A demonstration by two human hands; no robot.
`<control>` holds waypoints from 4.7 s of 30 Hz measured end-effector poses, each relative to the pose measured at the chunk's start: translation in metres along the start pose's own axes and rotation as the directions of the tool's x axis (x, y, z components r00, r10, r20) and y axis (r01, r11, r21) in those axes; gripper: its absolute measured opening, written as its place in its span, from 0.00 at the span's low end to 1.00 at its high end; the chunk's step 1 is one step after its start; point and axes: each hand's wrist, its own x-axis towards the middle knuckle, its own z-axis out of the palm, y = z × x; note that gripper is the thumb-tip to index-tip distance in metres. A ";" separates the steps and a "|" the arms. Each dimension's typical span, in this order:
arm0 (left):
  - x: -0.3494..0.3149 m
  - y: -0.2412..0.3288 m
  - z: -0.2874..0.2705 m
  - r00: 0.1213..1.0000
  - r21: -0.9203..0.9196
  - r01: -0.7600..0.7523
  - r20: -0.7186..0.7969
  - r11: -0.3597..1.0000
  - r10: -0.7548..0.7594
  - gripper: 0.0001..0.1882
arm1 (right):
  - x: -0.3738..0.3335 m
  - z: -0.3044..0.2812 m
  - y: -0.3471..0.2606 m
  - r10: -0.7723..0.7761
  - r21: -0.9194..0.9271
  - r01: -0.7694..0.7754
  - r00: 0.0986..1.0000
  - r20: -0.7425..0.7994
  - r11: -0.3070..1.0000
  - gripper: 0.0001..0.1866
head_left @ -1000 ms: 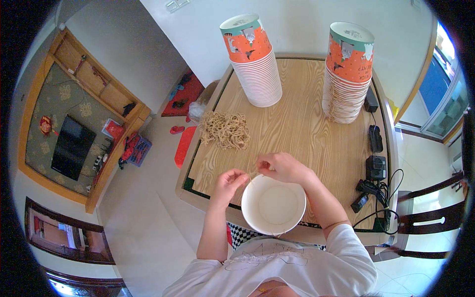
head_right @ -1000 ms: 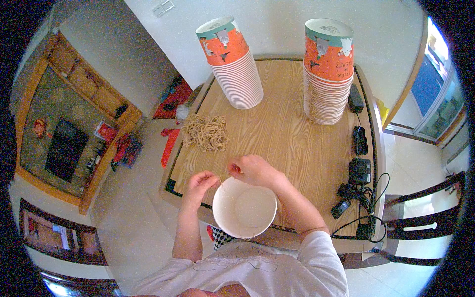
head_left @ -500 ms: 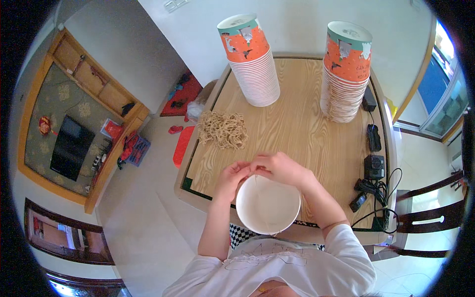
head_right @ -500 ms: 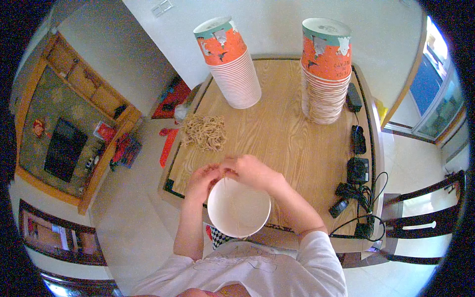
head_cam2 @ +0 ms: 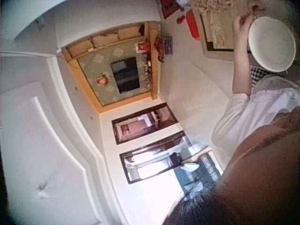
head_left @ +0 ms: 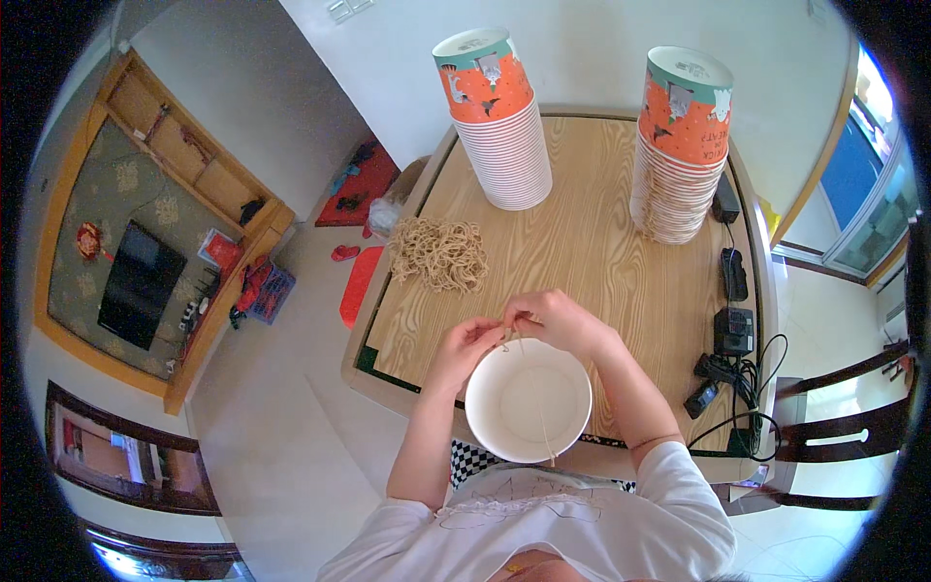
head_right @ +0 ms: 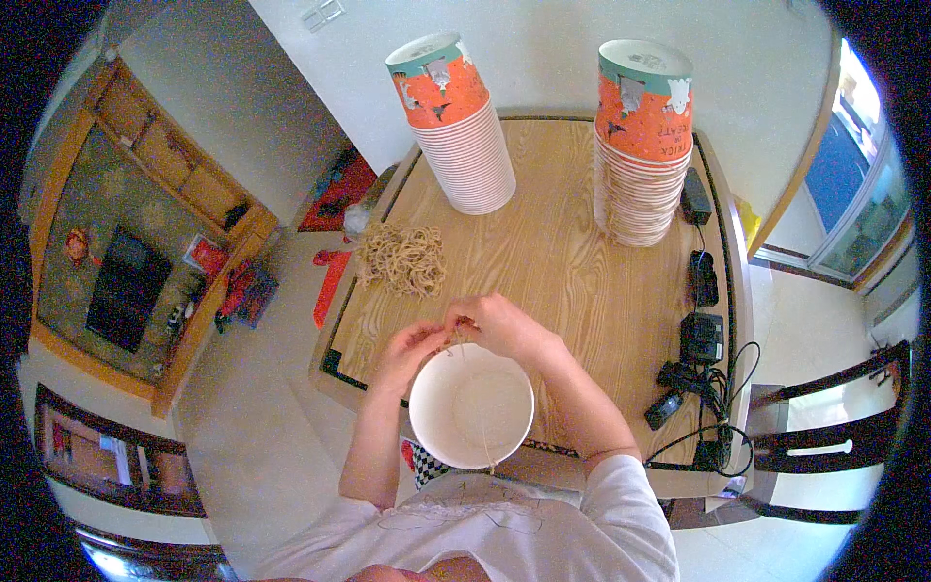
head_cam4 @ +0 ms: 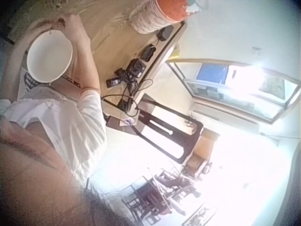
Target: Putting rubber bands on paper bowls and stacking them.
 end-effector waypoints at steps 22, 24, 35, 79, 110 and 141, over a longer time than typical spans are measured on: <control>0.010 -0.013 -0.003 0.984 0.129 -0.137 -0.098 0.982 0.150 0.03 | 0.001 0.006 0.005 0.254 -0.056 -0.253 0.967 0.003 0.966 0.14; 0.008 -0.010 -0.001 0.984 0.121 -0.138 -0.098 0.983 0.150 0.03 | 0.001 0.006 0.003 0.265 -0.056 -0.264 0.964 0.006 0.963 0.13; 0.000 0.005 0.005 0.994 0.154 -0.089 -0.055 0.984 0.099 0.05 | 0.000 0.008 0.002 0.199 -0.117 -0.197 0.980 -0.001 0.973 0.09; -0.004 -0.016 -0.018 0.997 -0.003 -0.020 0.075 1.000 0.020 0.11 | -0.010 -0.013 0.016 0.245 -0.187 -0.238 0.970 0.013 0.953 0.09; 0.010 -0.017 -0.015 0.999 0.161 -0.027 0.020 0.986 0.024 0.06 | -0.008 -0.014 0.010 0.204 -0.155 -0.202 0.979 -0.003 0.967 0.09; -0.057 -0.014 -0.026 0.985 0.559 -0.168 0.064 0.812 0.159 0.14 | -0.010 -0.016 0.008 0.182 -0.061 -0.178 0.981 0.068 0.982 0.06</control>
